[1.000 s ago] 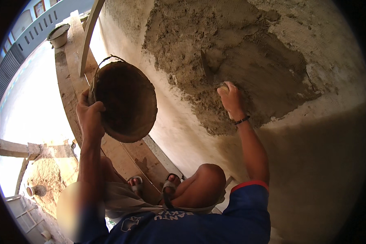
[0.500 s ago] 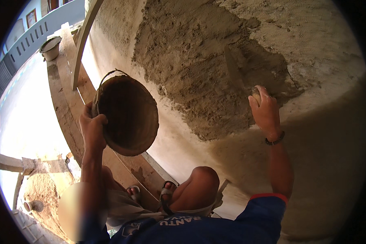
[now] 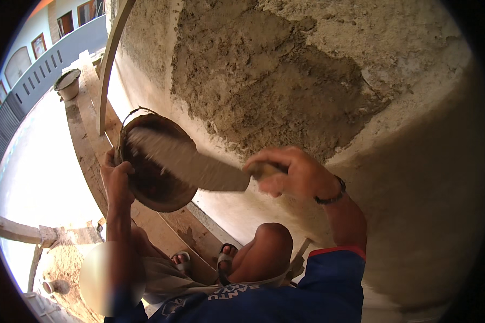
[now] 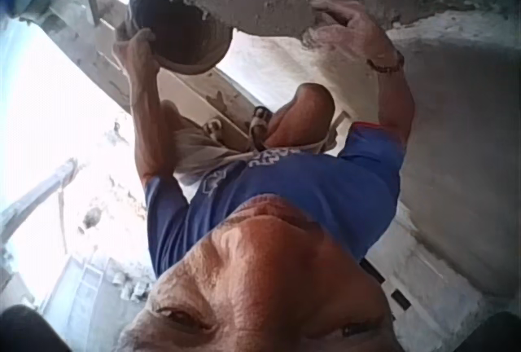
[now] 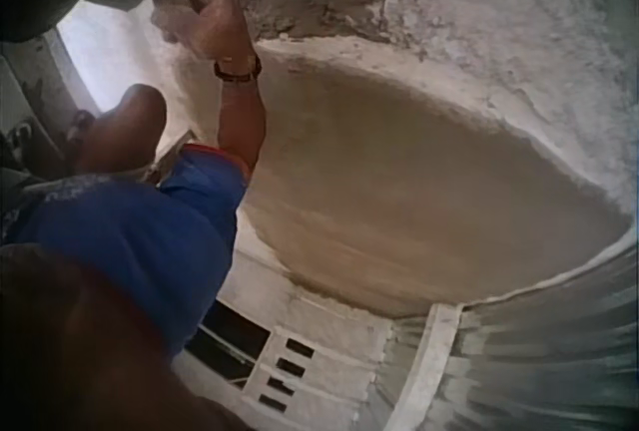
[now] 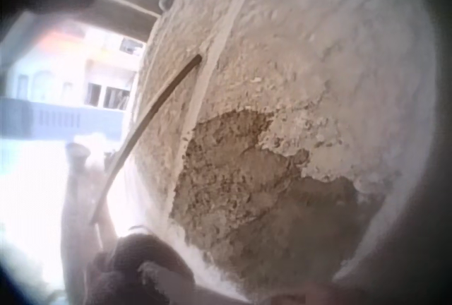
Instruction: The person applies wet plaster to a wall using a trowel while standing on a wooden scaffold.
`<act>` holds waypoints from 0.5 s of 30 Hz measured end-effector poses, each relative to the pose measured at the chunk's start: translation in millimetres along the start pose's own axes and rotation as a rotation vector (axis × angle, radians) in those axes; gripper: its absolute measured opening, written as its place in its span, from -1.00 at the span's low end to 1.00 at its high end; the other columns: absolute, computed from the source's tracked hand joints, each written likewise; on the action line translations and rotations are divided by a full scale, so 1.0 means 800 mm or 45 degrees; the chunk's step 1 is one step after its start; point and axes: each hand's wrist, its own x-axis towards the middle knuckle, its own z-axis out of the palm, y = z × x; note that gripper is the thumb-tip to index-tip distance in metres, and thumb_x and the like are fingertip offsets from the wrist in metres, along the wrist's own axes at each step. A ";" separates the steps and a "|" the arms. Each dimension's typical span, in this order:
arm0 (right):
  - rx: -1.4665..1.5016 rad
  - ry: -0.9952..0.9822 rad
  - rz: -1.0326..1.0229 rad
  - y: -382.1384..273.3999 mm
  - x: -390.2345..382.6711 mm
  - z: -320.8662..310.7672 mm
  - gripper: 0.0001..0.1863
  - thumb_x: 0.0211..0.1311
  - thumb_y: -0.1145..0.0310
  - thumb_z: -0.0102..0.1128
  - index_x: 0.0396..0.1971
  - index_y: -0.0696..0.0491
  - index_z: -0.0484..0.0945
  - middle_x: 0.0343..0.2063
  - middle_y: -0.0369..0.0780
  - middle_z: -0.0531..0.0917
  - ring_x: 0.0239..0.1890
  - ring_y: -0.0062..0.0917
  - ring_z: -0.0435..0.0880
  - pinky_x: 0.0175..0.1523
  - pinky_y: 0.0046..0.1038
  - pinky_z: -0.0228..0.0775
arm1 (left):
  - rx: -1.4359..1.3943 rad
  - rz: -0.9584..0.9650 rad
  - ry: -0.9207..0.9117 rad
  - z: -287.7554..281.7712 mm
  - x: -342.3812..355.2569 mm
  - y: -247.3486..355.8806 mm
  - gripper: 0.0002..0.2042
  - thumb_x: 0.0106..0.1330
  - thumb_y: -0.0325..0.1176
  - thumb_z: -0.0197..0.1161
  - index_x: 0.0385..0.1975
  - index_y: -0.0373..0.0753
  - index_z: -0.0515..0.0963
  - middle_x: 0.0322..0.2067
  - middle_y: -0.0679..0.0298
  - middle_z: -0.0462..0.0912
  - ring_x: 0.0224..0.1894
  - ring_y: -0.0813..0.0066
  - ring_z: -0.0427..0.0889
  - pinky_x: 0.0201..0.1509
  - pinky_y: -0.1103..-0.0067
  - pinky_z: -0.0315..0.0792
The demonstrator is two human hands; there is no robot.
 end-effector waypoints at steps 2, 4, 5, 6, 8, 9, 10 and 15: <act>-0.255 0.520 0.534 0.077 -0.019 -0.049 -0.48 0.31 0.28 0.24 0.20 0.22 0.43 -0.40 -0.25 0.66 -0.57 -0.69 0.58 -0.51 -0.58 0.47 | 0.043 -0.140 -0.031 0.021 -0.010 -0.012 -0.50 -0.09 -0.69 0.09 0.00 -0.48 0.46 -0.35 0.24 0.59 -0.45 0.56 0.53 -0.34 0.67 0.44; -0.229 1.228 0.373 0.071 -0.046 -0.099 -0.52 0.36 0.31 0.16 0.21 0.21 0.42 -0.53 -0.34 0.54 -0.62 -0.77 0.46 -0.59 -0.64 0.36 | 0.008 -0.094 -0.044 0.020 -0.013 0.000 -0.49 -0.11 -0.69 0.04 -0.01 -0.47 0.45 -0.27 0.17 0.60 -0.34 0.48 0.58 -0.22 0.63 0.49; -0.126 1.386 0.202 0.054 -0.061 -0.129 -0.55 0.36 0.30 0.17 0.17 0.20 0.43 -0.54 -0.36 0.52 -0.63 -0.76 0.44 -0.58 -0.63 0.35 | 0.025 -0.112 -0.018 0.017 -0.015 0.002 -0.49 -0.11 -0.69 0.04 -0.01 -0.47 0.45 -0.27 0.17 0.60 -0.34 0.48 0.58 -0.22 0.63 0.49; -0.205 1.401 0.272 0.026 -0.062 -0.123 -0.56 0.35 0.32 0.17 0.15 0.20 0.43 -0.55 -0.36 0.51 -0.63 -0.75 0.44 -0.56 -0.63 0.35 | 0.049 -0.121 -0.028 0.009 -0.019 0.001 -0.49 -0.11 -0.69 0.05 0.00 -0.47 0.44 -0.28 0.18 0.60 -0.36 0.49 0.58 -0.24 0.65 0.48; -0.297 1.430 0.260 -0.005 -0.040 -0.104 -0.58 0.35 0.34 0.17 0.13 0.20 0.43 -0.56 -0.36 0.50 -0.63 -0.75 0.45 -0.54 -0.63 0.36 | 0.029 -0.064 -0.022 0.004 -0.011 0.007 -0.48 -0.10 -0.69 0.05 0.01 -0.47 0.44 -0.28 0.19 0.61 -0.37 0.50 0.58 -0.26 0.67 0.47; -0.252 1.220 0.332 -0.001 -0.034 -0.082 -0.58 0.34 0.34 0.18 0.13 0.21 0.43 -0.56 -0.35 0.50 -0.63 -0.74 0.46 -0.52 -0.61 0.36 | 0.023 -0.067 -0.015 0.000 -0.009 0.002 -0.49 -0.10 -0.70 0.07 0.01 -0.48 0.44 -0.31 0.21 0.60 -0.40 0.53 0.56 -0.29 0.67 0.47; -0.206 1.004 0.383 -0.002 -0.025 -0.060 -0.57 0.33 0.35 0.18 0.13 0.22 0.43 -0.56 -0.34 0.50 -0.62 -0.72 0.47 -0.50 -0.60 0.37 | 0.013 -0.059 0.005 -0.009 -0.007 0.005 -0.49 -0.09 -0.71 0.09 0.00 -0.48 0.45 -0.33 0.23 0.60 -0.44 0.55 0.55 -0.32 0.66 0.46; 0.296 0.013 0.709 0.041 -0.011 0.026 -0.53 0.25 0.35 0.21 0.11 0.26 0.42 -0.55 -0.27 0.54 -0.64 -0.66 0.49 -0.46 -0.52 0.39 | -0.199 -0.001 -0.110 0.019 -0.015 0.010 -0.47 -0.11 -0.73 0.06 0.01 -0.48 0.44 -0.28 0.20 0.62 -0.36 0.53 0.60 -0.23 0.65 0.51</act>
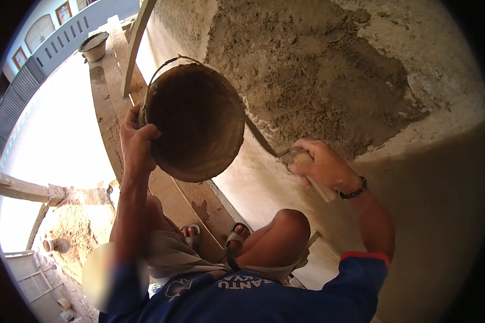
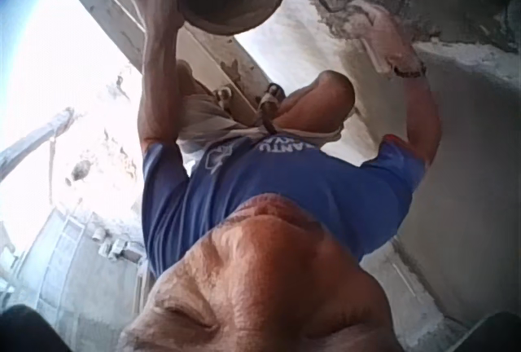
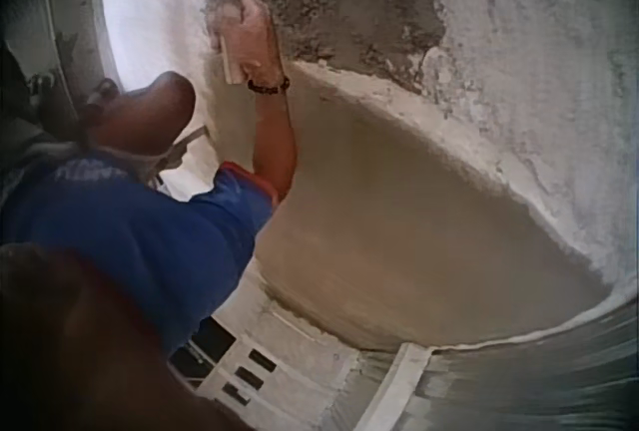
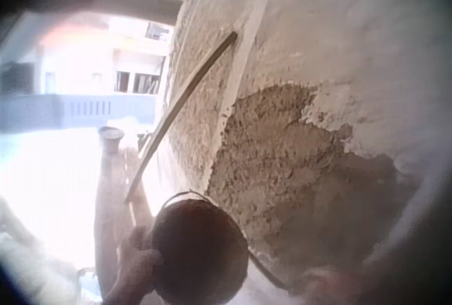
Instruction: The person applies wet plaster to a wall using a trowel while standing on a wooden scaffold.
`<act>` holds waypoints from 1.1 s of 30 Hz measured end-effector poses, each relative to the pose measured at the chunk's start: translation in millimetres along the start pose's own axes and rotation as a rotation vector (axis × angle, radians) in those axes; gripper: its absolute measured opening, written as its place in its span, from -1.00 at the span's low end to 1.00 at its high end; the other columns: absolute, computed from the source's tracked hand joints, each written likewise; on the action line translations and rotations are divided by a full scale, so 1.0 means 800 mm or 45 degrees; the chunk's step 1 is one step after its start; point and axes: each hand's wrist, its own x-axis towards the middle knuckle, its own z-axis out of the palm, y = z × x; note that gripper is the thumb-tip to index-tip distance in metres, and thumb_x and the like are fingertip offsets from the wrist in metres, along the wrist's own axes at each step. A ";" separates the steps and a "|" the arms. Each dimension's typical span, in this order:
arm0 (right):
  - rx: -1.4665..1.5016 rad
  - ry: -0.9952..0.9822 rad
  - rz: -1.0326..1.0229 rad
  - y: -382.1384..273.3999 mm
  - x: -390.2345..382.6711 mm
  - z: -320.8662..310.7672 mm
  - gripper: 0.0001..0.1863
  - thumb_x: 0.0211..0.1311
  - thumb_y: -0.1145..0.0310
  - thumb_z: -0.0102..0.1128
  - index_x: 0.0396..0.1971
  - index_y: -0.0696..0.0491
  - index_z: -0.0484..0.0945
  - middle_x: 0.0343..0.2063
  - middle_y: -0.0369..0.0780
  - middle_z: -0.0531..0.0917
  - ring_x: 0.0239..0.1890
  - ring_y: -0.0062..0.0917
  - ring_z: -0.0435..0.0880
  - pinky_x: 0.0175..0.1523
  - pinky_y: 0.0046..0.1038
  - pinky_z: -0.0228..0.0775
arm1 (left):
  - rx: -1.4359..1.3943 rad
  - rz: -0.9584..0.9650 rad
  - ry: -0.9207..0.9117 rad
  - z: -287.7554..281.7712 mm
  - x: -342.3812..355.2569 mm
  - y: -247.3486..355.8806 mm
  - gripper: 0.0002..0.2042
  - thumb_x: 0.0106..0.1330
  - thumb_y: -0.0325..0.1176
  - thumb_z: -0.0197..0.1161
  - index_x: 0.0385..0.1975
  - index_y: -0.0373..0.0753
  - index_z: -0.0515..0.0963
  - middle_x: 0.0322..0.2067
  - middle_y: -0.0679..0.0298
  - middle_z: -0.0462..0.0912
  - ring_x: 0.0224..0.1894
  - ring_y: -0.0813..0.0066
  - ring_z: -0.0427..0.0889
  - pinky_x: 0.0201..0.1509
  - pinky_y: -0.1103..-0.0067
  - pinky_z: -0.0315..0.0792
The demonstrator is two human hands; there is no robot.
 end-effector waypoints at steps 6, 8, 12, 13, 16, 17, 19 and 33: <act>-0.158 -0.149 -0.202 -0.014 0.051 0.051 -0.40 0.12 0.25 0.26 0.14 0.25 0.42 -0.36 -0.15 0.62 -0.42 -0.53 0.61 -0.30 -0.40 0.46 | -0.110 0.015 -0.189 -0.011 -0.002 0.009 -0.44 -0.16 -0.73 0.06 0.01 -0.47 0.44 -0.20 0.15 0.65 -0.23 0.49 0.65 -0.08 0.60 0.56; -0.601 -0.097 -0.488 -0.041 0.069 0.052 -0.47 0.18 0.31 0.21 0.14 0.19 0.42 -0.31 -0.10 0.63 -0.30 -0.41 0.66 -0.22 -0.35 0.51 | -0.100 0.017 -0.227 -0.010 -0.002 0.011 -0.44 -0.17 -0.73 0.06 0.01 -0.47 0.44 -0.18 0.15 0.65 -0.21 0.47 0.66 -0.05 0.58 0.57; -1.515 0.401 -0.765 -0.050 0.112 0.081 -0.62 0.21 0.44 0.16 0.05 0.08 0.48 -0.34 -0.10 0.60 -0.30 -0.36 0.67 -0.24 -0.31 0.53 | -0.085 -0.025 -0.327 -0.004 -0.002 0.009 -0.41 -0.19 -0.73 0.06 0.03 -0.47 0.44 -0.16 0.14 0.65 -0.18 0.44 0.67 -0.02 0.56 0.56; -1.612 0.475 -0.866 -0.047 0.128 0.091 -0.65 0.23 0.43 0.13 0.04 0.07 0.49 -0.33 -0.07 0.61 -0.28 -0.29 0.68 -0.25 -0.27 0.54 | -0.071 -0.059 -0.351 -0.004 -0.003 0.009 -0.41 -0.19 -0.73 0.06 0.03 -0.47 0.43 -0.17 0.14 0.65 -0.18 0.43 0.67 -0.01 0.56 0.56; -1.743 0.376 -1.025 -0.031 0.134 0.101 -0.68 0.23 0.42 0.10 -0.01 0.06 0.52 -0.33 -0.05 0.62 -0.27 -0.22 0.69 -0.25 -0.25 0.58 | -0.090 -0.059 -0.365 -0.007 -0.005 0.006 -0.41 -0.17 -0.73 0.05 0.04 -0.47 0.44 -0.16 0.15 0.65 -0.17 0.43 0.67 0.03 0.55 0.55; -1.788 0.206 -1.073 -0.024 0.130 0.100 -0.70 0.20 0.43 0.10 -0.04 0.08 0.54 -0.35 -0.06 0.63 -0.27 -0.23 0.70 -0.24 -0.28 0.60 | -0.090 -0.058 -0.360 -0.006 -0.006 0.006 -0.41 -0.17 -0.73 0.05 0.04 -0.47 0.44 -0.16 0.15 0.65 -0.17 0.43 0.67 0.03 0.55 0.55; -1.840 0.104 -1.092 -0.001 0.120 0.102 -0.69 0.20 0.43 0.11 -0.04 0.09 0.53 -0.34 -0.06 0.63 -0.29 -0.24 0.70 -0.24 -0.30 0.59 | 0.033 -0.037 -0.429 -0.005 -0.008 0.007 -0.42 -0.16 -0.73 0.05 0.04 -0.48 0.45 -0.15 0.15 0.65 -0.15 0.44 0.66 0.05 0.56 0.54; -2.033 0.180 -1.267 0.003 0.117 0.137 -0.61 0.18 0.36 0.12 0.03 0.11 0.55 -0.31 -0.10 0.65 -0.27 -0.32 0.68 -0.22 -0.30 0.54 | 0.170 -0.068 -0.310 0.012 -0.003 -0.016 -0.44 -0.11 -0.71 0.09 0.05 -0.49 0.45 -0.19 0.17 0.65 -0.18 0.49 0.65 -0.02 0.61 0.53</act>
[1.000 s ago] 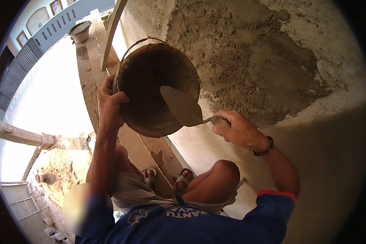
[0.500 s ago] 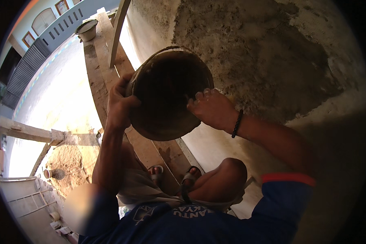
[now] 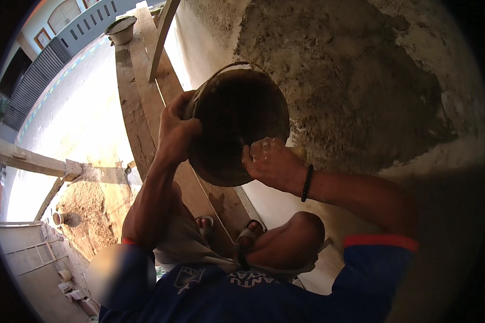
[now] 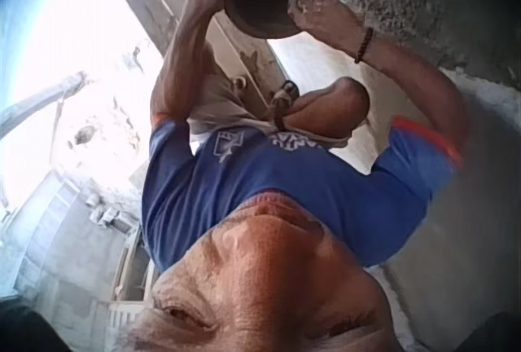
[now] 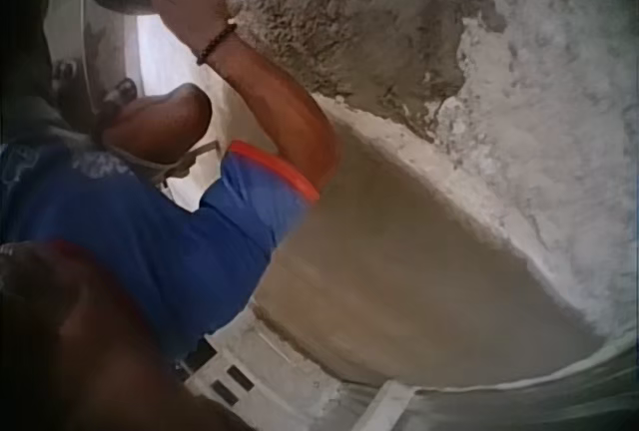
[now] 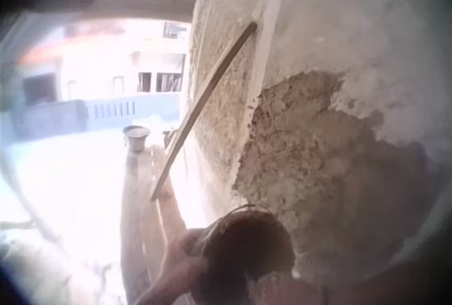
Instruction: The person applies wet plaster to a wall using a trowel while standing on a wooden scaffold.
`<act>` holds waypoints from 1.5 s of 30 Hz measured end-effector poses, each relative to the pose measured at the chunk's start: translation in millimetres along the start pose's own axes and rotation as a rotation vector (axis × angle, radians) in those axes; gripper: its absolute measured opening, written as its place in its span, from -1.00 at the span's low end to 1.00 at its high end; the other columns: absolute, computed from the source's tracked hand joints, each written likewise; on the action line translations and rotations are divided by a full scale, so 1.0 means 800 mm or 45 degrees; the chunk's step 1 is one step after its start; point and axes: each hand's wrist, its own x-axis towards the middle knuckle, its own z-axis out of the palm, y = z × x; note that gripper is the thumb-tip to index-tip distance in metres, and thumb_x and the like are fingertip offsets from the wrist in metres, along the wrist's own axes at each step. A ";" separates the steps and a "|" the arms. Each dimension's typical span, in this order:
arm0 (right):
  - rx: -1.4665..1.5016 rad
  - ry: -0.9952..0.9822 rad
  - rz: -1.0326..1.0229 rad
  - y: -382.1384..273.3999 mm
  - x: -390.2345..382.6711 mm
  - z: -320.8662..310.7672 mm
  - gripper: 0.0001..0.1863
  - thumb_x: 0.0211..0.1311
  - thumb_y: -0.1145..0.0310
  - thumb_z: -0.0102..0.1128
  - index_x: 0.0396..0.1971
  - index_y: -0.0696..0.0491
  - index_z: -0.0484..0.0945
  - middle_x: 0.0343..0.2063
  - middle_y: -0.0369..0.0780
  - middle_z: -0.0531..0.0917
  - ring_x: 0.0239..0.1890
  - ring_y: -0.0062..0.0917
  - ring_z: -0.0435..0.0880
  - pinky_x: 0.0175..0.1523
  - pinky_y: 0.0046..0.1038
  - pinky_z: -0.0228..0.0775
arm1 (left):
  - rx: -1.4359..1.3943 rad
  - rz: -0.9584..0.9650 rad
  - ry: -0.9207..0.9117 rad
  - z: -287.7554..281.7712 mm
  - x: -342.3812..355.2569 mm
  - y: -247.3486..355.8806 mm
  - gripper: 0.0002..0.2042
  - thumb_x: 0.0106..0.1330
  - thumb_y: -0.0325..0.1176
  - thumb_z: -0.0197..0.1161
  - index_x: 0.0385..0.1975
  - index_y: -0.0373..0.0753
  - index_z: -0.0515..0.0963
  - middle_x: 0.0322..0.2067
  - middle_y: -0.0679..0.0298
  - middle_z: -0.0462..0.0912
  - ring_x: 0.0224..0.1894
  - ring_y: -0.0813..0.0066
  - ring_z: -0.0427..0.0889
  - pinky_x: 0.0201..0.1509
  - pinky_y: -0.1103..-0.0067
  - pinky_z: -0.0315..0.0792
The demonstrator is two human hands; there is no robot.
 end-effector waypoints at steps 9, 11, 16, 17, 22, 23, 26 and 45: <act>-0.295 -0.295 0.392 0.061 0.030 -0.107 -0.63 0.16 0.37 0.15 -0.02 0.12 0.57 -0.31 -0.16 0.65 -0.24 -0.37 0.67 -0.17 -0.34 0.50 | 0.000 0.026 0.032 0.021 -0.002 0.004 -0.44 -0.09 -0.68 0.10 0.07 -0.48 0.44 -0.19 0.14 0.63 -0.18 0.45 0.64 -0.02 0.59 0.52; -0.334 -0.382 0.409 0.043 0.053 -0.091 -0.67 0.13 0.37 0.17 -0.08 0.10 0.60 -0.31 -0.17 0.65 -0.24 -0.38 0.67 -0.18 -0.35 0.49 | 0.039 0.070 0.000 0.036 -0.001 -0.004 -0.43 -0.11 -0.68 0.09 0.08 -0.47 0.43 -0.17 0.13 0.63 -0.18 0.43 0.65 0.00 0.58 0.52; -0.194 -0.415 0.288 0.038 0.078 -0.036 -0.82 0.06 0.38 0.20 -0.33 0.05 0.68 -0.40 -0.17 0.67 -0.28 -0.34 0.70 -0.23 -0.32 0.52 | 0.444 0.295 0.152 0.053 -0.009 -0.015 -0.47 -0.08 -0.65 0.10 0.04 -0.45 0.49 -0.16 0.18 0.65 -0.13 0.48 0.63 0.06 0.59 0.47; -0.054 -0.337 0.305 0.047 0.076 -0.034 -0.88 0.03 0.38 0.21 -0.45 0.00 0.70 -0.44 -0.18 0.70 -0.30 -0.33 0.73 -0.26 -0.31 0.54 | 0.448 0.291 0.164 0.050 -0.009 -0.015 -0.47 -0.08 -0.65 0.10 0.04 -0.45 0.49 -0.16 0.18 0.65 -0.13 0.48 0.63 0.06 0.59 0.47; 0.203 -0.429 0.090 0.094 0.065 -0.057 -0.88 -0.07 0.43 0.22 -0.48 0.06 0.67 -0.51 -0.11 0.67 -0.37 -0.24 0.72 -0.27 -0.22 0.55 | 0.293 0.298 0.024 0.041 -0.011 -0.003 -0.44 -0.08 -0.61 0.12 0.08 -0.36 0.53 -0.12 0.02 0.69 0.05 0.24 0.64 0.21 0.49 0.41; 0.214 -0.405 0.022 0.102 0.061 -0.056 -0.88 -0.08 0.43 0.23 -0.47 0.06 0.67 -0.50 -0.10 0.66 -0.37 -0.24 0.72 -0.29 -0.22 0.55 | 0.289 0.292 0.016 0.039 -0.011 -0.001 -0.44 -0.08 -0.61 0.12 0.08 -0.36 0.53 -0.12 0.02 0.69 0.05 0.24 0.64 0.21 0.49 0.41; 0.214 -0.410 -0.045 0.103 0.047 -0.051 -0.87 -0.08 0.42 0.23 -0.46 0.07 0.66 -0.50 -0.08 0.66 -0.38 -0.22 0.71 -0.32 -0.23 0.55 | 0.210 0.253 -0.099 0.030 -0.011 0.006 -0.42 -0.08 -0.61 0.12 0.10 -0.36 0.52 -0.07 0.03 0.67 0.09 0.32 0.61 0.26 0.51 0.37; 1.509 -0.192 0.466 -0.008 0.029 0.025 -0.70 0.19 0.29 0.18 -0.20 0.20 0.57 -0.34 0.03 0.69 -0.28 -0.09 0.70 -0.10 -0.15 0.53 | 0.733 0.416 0.066 0.066 -0.002 -0.028 -0.55 0.01 -0.52 0.19 0.01 -0.30 0.51 0.17 0.10 0.53 0.39 0.12 0.30 0.54 0.12 -0.21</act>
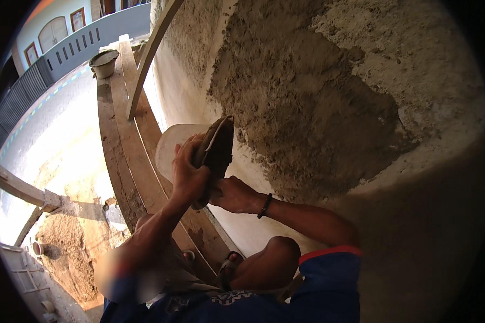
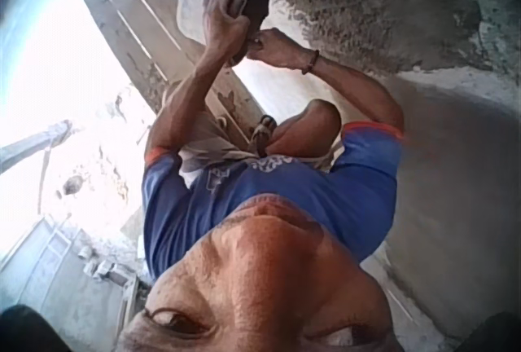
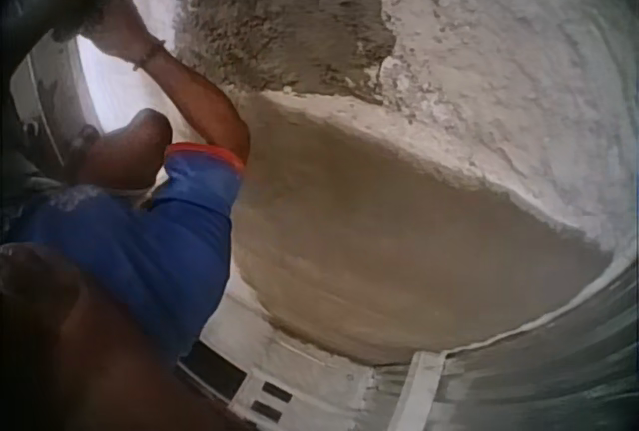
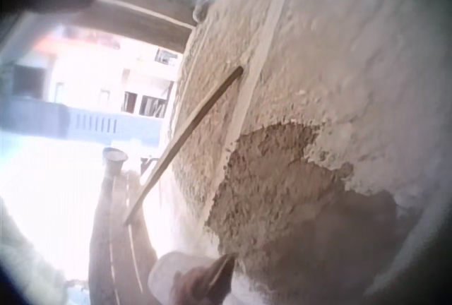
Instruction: The person applies wet plaster to a wall using a trowel while standing on a wooden scaffold.
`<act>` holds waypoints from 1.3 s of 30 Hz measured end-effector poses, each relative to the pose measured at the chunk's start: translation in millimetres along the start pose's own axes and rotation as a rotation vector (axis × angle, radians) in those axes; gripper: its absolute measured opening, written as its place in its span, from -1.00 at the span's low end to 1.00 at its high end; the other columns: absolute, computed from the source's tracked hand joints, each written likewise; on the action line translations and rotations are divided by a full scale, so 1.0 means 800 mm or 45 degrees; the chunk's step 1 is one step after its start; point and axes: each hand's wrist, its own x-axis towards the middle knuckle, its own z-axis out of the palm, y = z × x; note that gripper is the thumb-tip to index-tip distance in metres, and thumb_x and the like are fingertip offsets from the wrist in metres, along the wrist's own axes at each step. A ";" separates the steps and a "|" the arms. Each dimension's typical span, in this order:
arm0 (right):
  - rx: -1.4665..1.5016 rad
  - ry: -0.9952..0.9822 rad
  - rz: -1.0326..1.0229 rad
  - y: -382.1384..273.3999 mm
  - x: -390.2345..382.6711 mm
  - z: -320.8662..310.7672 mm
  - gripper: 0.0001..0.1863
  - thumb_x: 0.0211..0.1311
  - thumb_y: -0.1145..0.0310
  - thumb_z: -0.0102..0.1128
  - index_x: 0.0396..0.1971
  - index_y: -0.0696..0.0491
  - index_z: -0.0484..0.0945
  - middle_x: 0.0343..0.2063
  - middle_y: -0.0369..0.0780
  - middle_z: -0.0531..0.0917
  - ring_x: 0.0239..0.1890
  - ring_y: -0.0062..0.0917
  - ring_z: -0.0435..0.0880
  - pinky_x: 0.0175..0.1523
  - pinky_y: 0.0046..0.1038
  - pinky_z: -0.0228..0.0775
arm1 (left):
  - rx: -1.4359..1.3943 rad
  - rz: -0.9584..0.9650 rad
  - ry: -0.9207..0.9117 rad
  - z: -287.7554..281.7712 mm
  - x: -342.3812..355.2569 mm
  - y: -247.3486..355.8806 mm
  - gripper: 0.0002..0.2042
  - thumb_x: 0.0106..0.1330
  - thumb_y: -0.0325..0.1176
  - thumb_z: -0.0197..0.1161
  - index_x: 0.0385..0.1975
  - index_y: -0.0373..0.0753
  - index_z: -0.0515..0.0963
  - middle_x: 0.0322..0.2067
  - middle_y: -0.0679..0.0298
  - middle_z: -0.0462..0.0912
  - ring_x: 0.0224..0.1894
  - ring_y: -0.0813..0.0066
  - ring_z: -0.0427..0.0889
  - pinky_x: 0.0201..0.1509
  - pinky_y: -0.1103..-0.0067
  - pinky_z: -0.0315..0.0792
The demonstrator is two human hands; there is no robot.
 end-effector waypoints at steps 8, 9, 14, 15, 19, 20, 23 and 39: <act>0.966 -0.110 0.388 0.002 -0.018 -0.017 -0.55 0.31 0.39 0.19 0.16 0.19 0.43 -0.51 -0.25 0.58 -0.58 -0.65 0.53 -0.50 -0.55 0.40 | -0.041 -0.127 0.067 -0.022 0.007 -0.012 -0.52 0.01 -0.54 0.15 0.04 -0.32 0.49 0.17 0.04 0.52 0.36 0.00 0.31 0.52 0.14 -0.11; 1.079 -0.055 0.403 0.007 -0.023 -0.020 -0.51 0.31 0.40 0.19 0.20 0.24 0.39 -0.52 -0.25 0.57 -0.58 -0.64 0.52 -0.51 -0.55 0.40 | -0.154 -0.134 0.143 -0.024 0.008 -0.011 -0.50 -0.01 -0.56 0.13 0.05 -0.35 0.47 0.15 0.02 0.53 0.32 0.04 0.38 0.48 0.20 0.03; 1.041 0.097 0.289 -0.010 -0.050 -0.053 -0.57 0.33 0.39 0.14 0.12 0.29 0.42 -0.56 -0.28 0.55 -0.63 -0.68 0.50 -0.53 -0.56 0.40 | -0.786 -0.159 0.313 -0.047 0.011 0.005 -0.45 -0.06 -0.66 0.07 0.08 -0.50 0.40 -0.06 0.06 0.58 0.02 0.37 0.59 0.16 0.53 0.44; 1.016 0.105 0.264 -0.010 -0.053 -0.056 -0.57 0.33 0.39 0.14 0.12 0.30 0.42 -0.55 -0.28 0.55 -0.63 -0.68 0.50 -0.54 -0.56 0.39 | -0.784 -0.157 0.312 -0.051 0.011 0.004 -0.45 -0.06 -0.66 0.07 0.08 -0.50 0.40 -0.06 0.06 0.58 0.02 0.37 0.59 0.16 0.53 0.44; 0.749 0.250 0.262 0.008 -0.059 -0.056 -0.54 0.34 0.34 0.11 0.12 0.32 0.41 -0.57 -0.32 0.54 -0.57 -0.71 0.50 -0.48 -0.60 0.38 | -0.840 -0.252 0.322 -0.057 0.012 0.001 -0.43 -0.07 -0.67 0.08 0.09 -0.50 0.38 -0.09 0.07 0.59 -0.01 0.37 0.60 0.15 0.52 0.45; 0.738 0.259 0.265 0.014 -0.060 -0.052 -0.54 0.34 0.34 0.11 0.12 0.32 0.41 -0.57 -0.32 0.54 -0.57 -0.71 0.50 -0.48 -0.60 0.38 | -0.863 -0.263 0.312 -0.056 0.014 0.002 -0.43 -0.08 -0.67 0.08 0.10 -0.51 0.37 -0.09 0.07 0.59 -0.02 0.37 0.60 0.14 0.52 0.45; 0.795 0.382 0.288 0.025 -0.062 -0.042 -0.53 0.32 0.32 0.12 0.11 0.32 0.42 -0.59 -0.26 0.53 -0.58 -0.69 0.49 -0.47 -0.53 0.38 | -0.885 -0.259 0.353 -0.051 0.014 0.000 -0.43 -0.13 -0.67 0.06 0.06 -0.46 0.39 -0.17 0.16 0.60 -0.16 0.43 0.63 -0.02 0.57 0.52; -0.183 0.739 -0.073 -0.060 -0.076 -0.158 -0.45 0.06 0.22 0.44 0.00 0.15 0.47 -0.23 -0.14 0.58 -0.25 -0.46 0.58 -0.12 -0.40 0.43 | -0.891 -0.292 0.556 -0.071 0.030 -0.030 -0.49 -0.10 -0.68 0.07 0.00 -0.44 0.41 -0.21 0.20 0.55 -0.23 0.48 0.59 -0.06 0.59 0.50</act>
